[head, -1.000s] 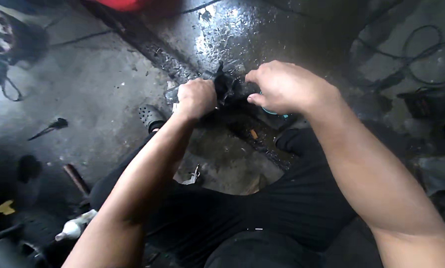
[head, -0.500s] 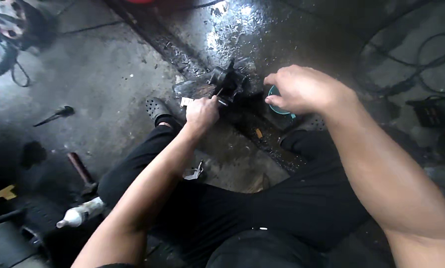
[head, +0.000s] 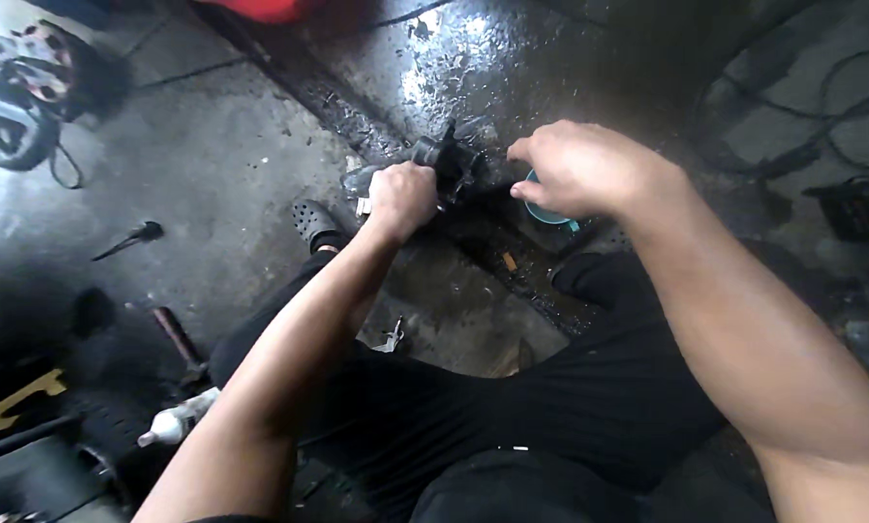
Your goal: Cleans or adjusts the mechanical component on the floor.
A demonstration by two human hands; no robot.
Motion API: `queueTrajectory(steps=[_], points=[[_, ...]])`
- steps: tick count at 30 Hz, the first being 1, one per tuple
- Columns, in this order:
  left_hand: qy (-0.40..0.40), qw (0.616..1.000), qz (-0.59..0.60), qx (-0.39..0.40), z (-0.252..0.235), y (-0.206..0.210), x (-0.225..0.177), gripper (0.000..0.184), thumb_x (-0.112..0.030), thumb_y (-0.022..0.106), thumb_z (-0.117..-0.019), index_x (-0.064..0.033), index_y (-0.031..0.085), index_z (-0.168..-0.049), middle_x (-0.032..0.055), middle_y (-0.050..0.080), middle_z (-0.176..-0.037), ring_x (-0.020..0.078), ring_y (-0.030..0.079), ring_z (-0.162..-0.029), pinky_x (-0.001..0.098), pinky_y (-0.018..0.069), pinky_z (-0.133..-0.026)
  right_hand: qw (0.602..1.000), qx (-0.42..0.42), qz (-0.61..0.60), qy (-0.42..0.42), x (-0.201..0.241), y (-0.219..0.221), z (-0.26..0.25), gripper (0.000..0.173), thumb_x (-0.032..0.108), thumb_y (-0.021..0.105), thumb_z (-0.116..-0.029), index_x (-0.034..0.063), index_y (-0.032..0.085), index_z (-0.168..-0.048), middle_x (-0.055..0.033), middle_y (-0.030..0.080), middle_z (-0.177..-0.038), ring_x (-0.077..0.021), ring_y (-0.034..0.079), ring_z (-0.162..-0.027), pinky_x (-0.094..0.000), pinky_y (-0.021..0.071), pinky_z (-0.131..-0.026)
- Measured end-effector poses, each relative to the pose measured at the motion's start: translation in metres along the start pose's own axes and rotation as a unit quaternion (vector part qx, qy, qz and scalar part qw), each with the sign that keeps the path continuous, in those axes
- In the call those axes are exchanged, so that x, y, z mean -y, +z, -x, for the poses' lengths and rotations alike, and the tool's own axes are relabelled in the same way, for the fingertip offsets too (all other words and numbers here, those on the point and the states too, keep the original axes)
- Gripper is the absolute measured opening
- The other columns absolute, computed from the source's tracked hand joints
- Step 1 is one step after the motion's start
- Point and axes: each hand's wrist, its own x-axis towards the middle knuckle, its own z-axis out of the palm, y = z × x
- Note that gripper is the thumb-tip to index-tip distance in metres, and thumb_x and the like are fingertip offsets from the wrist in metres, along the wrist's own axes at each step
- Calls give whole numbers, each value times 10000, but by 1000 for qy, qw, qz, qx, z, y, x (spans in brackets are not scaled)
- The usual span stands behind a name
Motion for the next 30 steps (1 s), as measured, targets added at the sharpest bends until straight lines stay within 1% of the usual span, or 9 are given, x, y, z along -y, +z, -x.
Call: queueTrajectory(steps=[2, 4, 6, 11, 16, 22, 24, 27, 30], points=[[11, 1000, 13, -25, 4, 24, 12, 196, -210, 645, -928, -56, 699, -1036, 249, 709, -974, 481, 699, -918, 683, 525, -684, 1000, 2, 3, -1, -1, 3, -1, 474, 408, 584, -1037, 116, 585, -1411, -172, 678, -1196, -376, 661, -1132, -624, 534, -901], [26, 999, 17, -34, 7, 48, 27, 263, -235, 498, -1049, -84, 648, -1204, 260, 709, -1006, 499, 701, -952, 677, 531, -718, 1000, 1, 1, 0, 0, 3, 0, 480, 407, 587, -1036, 116, 582, -1418, -176, 677, -1202, -383, 659, -1135, -631, 528, -908], [45, 998, 8, -30, 8, 58, 33, 336, -215, 443, -1082, -95, 603, -1353, 283, 701, -1038, 518, 690, -974, 681, 527, -746, 1000, -3, -3, -2, 1, 3, 1, 466, 398, 595, -1032, 117, 592, -1403, -178, 685, -1186, -386, 664, -1125, -637, 526, -906], [24, 999, -40, 28, 16, -6, -5, 158, -141, 687, -902, 2, 682, -971, 279, 695, -1001, 503, 682, -955, 705, 509, -706, 1000, 2, -9, -1, 8, 6, 3, 453, 391, 611, -1025, 130, 593, -1396, -163, 687, -1180, -371, 666, -1126, -632, 532, -899], [30, 996, -74, 42, -3, -34, -31, 195, -133, 736, -863, 9, 683, -986, 269, 688, -1082, 489, 673, -1014, 701, 517, -732, 1000, 0, -13, 5, 6, 3, 4, 448, 389, 598, -1033, 139, 588, -1404, -156, 683, -1195, -365, 662, -1138, -623, 533, -904], [1, 1000, -17, 8, -3, -12, -9, 202, -178, 721, -859, 16, 664, -881, 286, 688, -970, 510, 678, -929, 711, 503, -682, 1000, 4, -11, 11, -9, 5, 4, 423, 377, 601, -1028, 132, 605, -1373, -154, 690, -1147, -360, 674, -1096, -614, 543, -872], [-4, 999, 33, -19, -3, 5, 8, 211, -236, 645, -917, -32, 693, -936, 273, 703, -972, 512, 684, -938, 725, 498, -688, 1000, 8, -5, 16, -12, 4, 3, 436, 383, 595, -1029, 136, 599, -1388, -155, 688, -1151, -364, 672, -1096, -615, 542, -868], [-39, 992, 109, -49, 1, 38, 19, 285, -292, 535, -1008, -107, 700, -1148, 255, 717, -1084, 506, 688, -1020, 739, 507, -762, 1000, 12, 8, 22, -11, 4, 4, 446, 405, 591, -1029, 147, 596, -1393, -155, 687, -1158, -368, 673, -1099, -622, 542, -865], [-103, 967, 224, -61, 2, 70, 21, 316, -336, 533, -1024, -216, 705, -1261, 200, 720, -1190, 450, 678, -1123, 720, 507, -866, 1000, 12, 14, 14, -3, 4, 6, 445, 408, 586, -1033, 143, 597, -1390, -153, 685, -1154, -364, 672, -1098, -617, 542, -871]])
